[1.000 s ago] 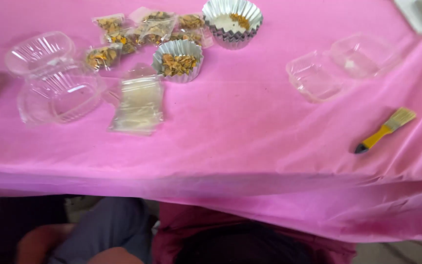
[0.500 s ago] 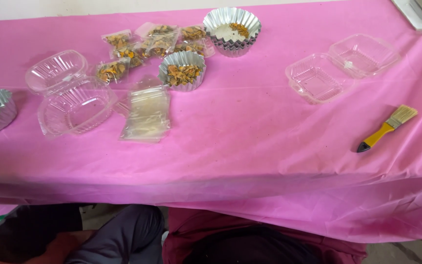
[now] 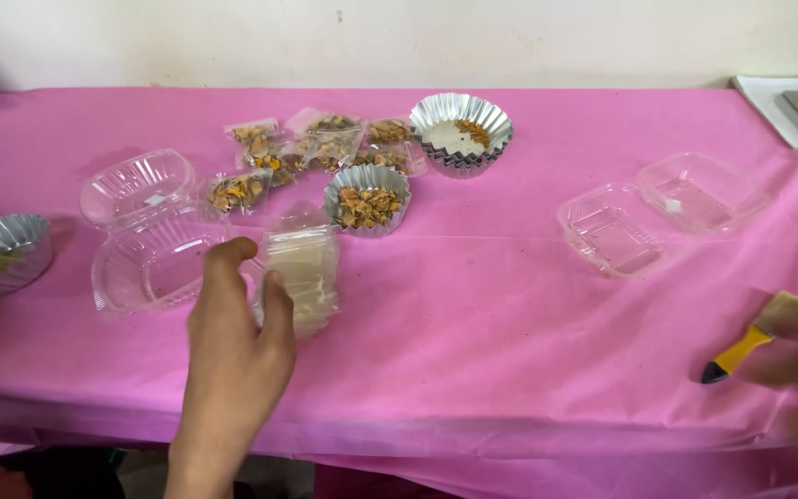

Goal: Sorting and cleaning dried leaves using a brush and packaging them into small plastic bags.

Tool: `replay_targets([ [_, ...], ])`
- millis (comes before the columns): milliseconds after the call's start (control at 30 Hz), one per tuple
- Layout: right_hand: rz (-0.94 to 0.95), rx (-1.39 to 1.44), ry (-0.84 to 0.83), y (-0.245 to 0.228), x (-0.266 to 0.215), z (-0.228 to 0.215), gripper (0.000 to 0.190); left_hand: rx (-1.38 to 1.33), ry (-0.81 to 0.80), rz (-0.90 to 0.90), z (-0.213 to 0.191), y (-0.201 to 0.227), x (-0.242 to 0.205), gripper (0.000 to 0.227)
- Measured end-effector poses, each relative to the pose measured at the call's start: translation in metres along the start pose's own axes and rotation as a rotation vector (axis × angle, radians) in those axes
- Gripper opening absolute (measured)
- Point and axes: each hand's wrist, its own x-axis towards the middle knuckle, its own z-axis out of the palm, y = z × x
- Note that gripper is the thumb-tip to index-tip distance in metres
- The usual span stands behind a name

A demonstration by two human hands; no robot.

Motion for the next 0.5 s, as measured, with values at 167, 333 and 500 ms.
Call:
replay_targets([
  [167,0.349,0.266,-0.132,-0.050,0.103,0.046,0.024,0.277,-0.201,-0.235,0.034,-0.067,0.021,0.076],
  [333,0.458,0.388,-0.411,-0.029,0.163,0.105,0.013,0.343,-0.244,-0.229,0.052,-0.111,0.024,0.088],
  [500,0.678,0.480,-0.423,-0.017,0.214,0.141,0.016,0.272,-0.238,-0.328,0.043,-0.130,0.028,0.080],
])
